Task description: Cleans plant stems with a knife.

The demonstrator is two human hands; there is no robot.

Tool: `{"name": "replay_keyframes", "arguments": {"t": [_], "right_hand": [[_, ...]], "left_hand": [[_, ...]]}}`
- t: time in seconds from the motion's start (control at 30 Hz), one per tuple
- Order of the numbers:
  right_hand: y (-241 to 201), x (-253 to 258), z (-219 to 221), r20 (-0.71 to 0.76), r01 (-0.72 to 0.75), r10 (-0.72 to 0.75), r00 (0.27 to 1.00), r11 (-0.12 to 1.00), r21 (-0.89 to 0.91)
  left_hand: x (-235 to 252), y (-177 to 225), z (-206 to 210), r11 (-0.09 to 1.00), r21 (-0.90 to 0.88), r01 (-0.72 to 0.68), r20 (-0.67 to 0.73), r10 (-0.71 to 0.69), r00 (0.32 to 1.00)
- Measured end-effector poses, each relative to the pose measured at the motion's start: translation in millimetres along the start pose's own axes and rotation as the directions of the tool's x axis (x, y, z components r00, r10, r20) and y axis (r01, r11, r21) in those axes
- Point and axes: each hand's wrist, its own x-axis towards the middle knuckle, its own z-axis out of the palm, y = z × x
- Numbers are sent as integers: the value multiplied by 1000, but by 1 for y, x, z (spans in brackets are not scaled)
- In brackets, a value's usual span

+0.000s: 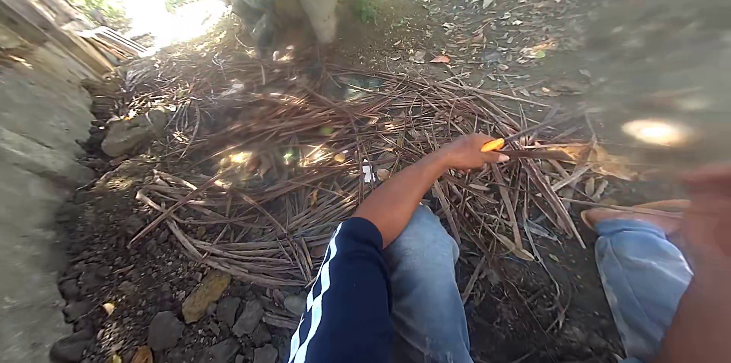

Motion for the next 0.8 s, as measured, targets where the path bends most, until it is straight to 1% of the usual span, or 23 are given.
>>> {"name": "replay_keyframes", "arguments": {"t": [0.07, 0.13, 0.2, 0.3, 0.33, 0.4, 0.47, 0.53, 0.6, 0.63, 0.7, 0.8], "right_hand": [[-10, -15, 22, 64, -66, 71, 995, 995, -76], [-9, -30, 42, 86, -85, 100, 991, 984, -158], [-3, -38, 44, 96, -108, 132, 987, 969, -222], [1, -45, 39, 104, -196, 224, 969, 954, -226], [3, -47, 39, 99, -206, 234, 967, 951, -231], [7, -49, 40, 84, -172, 199, 976, 950, -260], [9, -49, 43, 56, -112, 138, 989, 937, -332], [8, -49, 49, 53, -30, 56, 997, 916, -400], [6, -50, 55, 75, 68, -37, 997, 880, -469], [3, -50, 57, 84, 104, -72, 994, 860, -499], [-3, -51, 60, 70, 133, -113, 991, 844, -519], [-7, -53, 63, 21, 148, -160, 987, 850, -505]], "left_hand": [[-8, 10, -1, 1000, -22, -22, -44, 21, 999], [-8, 15, 0, 996, 15, -84, -70, 85, 994], [-3, 13, 1, 993, 64, -100, -125, 108, 986], [1, 11, 1, 991, 130, -22, -230, 52, 972], [2, 10, 1, 986, 164, 8, -254, 35, 967], [0, 14, 4, 966, 258, 12, -304, 69, 950], [-8, 27, 13, 931, 360, -61, -303, 178, 936], [-16, 41, 27, 892, 412, -186, -221, 296, 929], [-19, 49, 40, 854, 441, -276, -127, 364, 923], [-19, 50, 45, 838, 457, -299, -105, 384, 917], [-19, 49, 48, 812, 500, -300, -119, 408, 905], [-22, 51, 54, 788, 545, -286, -148, 426, 892]]}}
